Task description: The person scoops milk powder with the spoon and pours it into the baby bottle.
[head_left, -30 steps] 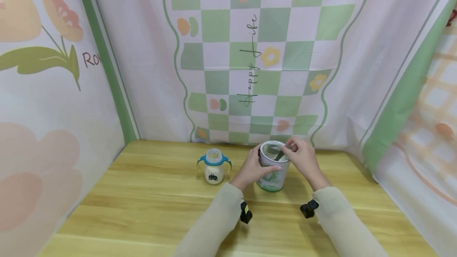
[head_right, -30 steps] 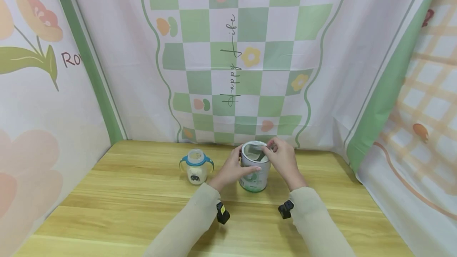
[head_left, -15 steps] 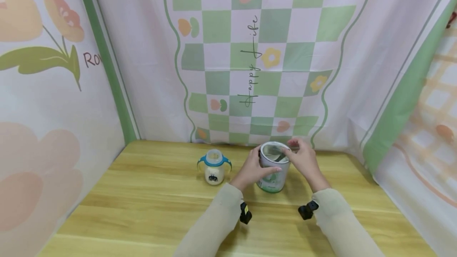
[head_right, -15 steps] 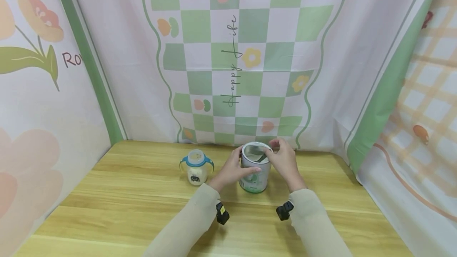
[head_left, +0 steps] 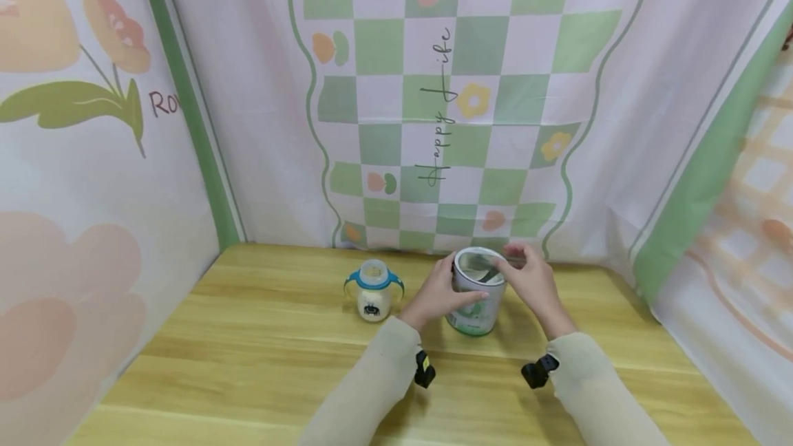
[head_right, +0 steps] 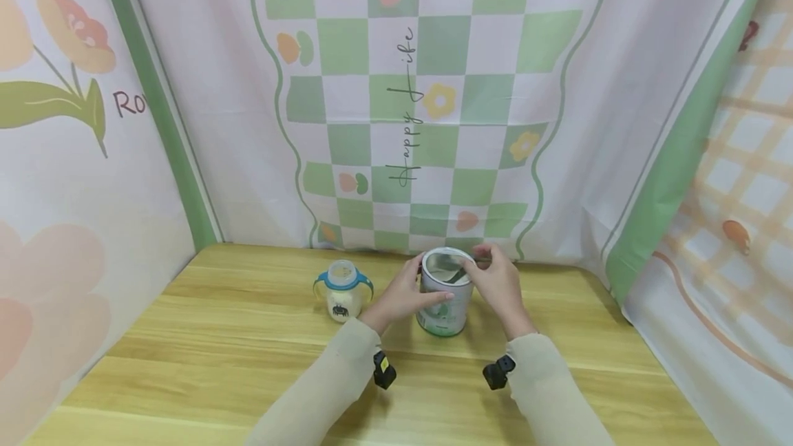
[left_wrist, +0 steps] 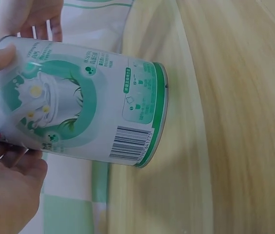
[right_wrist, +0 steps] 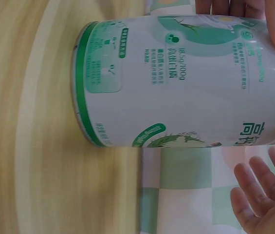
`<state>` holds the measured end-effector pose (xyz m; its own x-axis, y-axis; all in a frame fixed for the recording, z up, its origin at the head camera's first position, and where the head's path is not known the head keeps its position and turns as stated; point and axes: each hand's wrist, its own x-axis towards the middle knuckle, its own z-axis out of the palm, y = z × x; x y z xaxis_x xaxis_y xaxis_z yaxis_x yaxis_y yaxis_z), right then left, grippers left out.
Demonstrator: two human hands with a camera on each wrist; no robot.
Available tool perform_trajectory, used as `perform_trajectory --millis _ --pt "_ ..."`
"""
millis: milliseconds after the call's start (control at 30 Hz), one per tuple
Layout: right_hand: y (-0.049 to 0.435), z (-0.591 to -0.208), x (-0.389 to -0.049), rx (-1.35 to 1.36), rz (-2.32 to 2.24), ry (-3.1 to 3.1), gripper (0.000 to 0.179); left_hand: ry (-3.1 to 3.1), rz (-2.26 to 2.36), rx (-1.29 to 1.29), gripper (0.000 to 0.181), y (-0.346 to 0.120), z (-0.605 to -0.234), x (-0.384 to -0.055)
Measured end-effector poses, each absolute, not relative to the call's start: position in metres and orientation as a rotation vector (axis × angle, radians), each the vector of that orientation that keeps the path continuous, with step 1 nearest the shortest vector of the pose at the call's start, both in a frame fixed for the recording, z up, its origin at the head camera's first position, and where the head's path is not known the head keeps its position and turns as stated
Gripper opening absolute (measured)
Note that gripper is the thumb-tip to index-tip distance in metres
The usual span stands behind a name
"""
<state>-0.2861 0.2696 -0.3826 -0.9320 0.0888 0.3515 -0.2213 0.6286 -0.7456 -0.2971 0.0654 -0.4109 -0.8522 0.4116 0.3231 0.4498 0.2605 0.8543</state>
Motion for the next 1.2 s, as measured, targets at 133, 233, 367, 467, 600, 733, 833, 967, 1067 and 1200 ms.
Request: perform_trajectory --millis 133,233,367,467,600,733,833,967,1067,1200 --pt "0.273 -0.384 -0.283 0.113 1.189 -2.491 0.056 -2.545 -1.661 -0.788 0.089 0.063 -0.408 -0.294" --pt "0.275 -0.386 -0.28 0.137 1.177 -2.508 0.058 -2.584 -1.667 -0.742 0.097 0.059 -0.406 -0.292" --pt "0.279 -0.386 -0.275 0.168 1.173 -2.548 0.063 -2.572 -1.634 -0.753 0.097 0.052 -0.404 -0.293" --pt "0.281 -0.385 -0.271 0.184 1.169 -2.577 0.066 -2.555 -1.601 -0.762 0.094 0.047 -0.401 -0.293" --pt "0.282 -0.381 -0.263 0.208 1.18 -2.594 0.065 -2.545 -1.582 -0.757 0.087 0.038 -0.395 -0.29" --pt "0.282 -0.378 -0.256 0.23 1.189 -2.599 0.064 -2.557 -1.557 -0.768 0.082 0.025 -0.389 -0.288" --pt "0.282 -0.378 -0.253 0.233 1.192 -2.592 0.06 -2.554 -1.545 -0.778 0.081 0.013 -0.383 -0.286" --pt "0.283 -0.379 -0.251 0.251 1.193 -2.563 0.055 -2.557 -1.489 -0.776 0.075 -0.007 -0.378 -0.282" --pt "0.284 -0.382 -0.25 0.277 1.148 -2.539 0.05 -2.544 -1.387 -0.788 0.07 -0.024 -0.376 -0.28" --pt "0.287 -0.387 -0.246 0.329 1.01 -2.504 0.042 -2.499 -1.234 -0.827 0.066 -0.047 -0.374 -0.277"
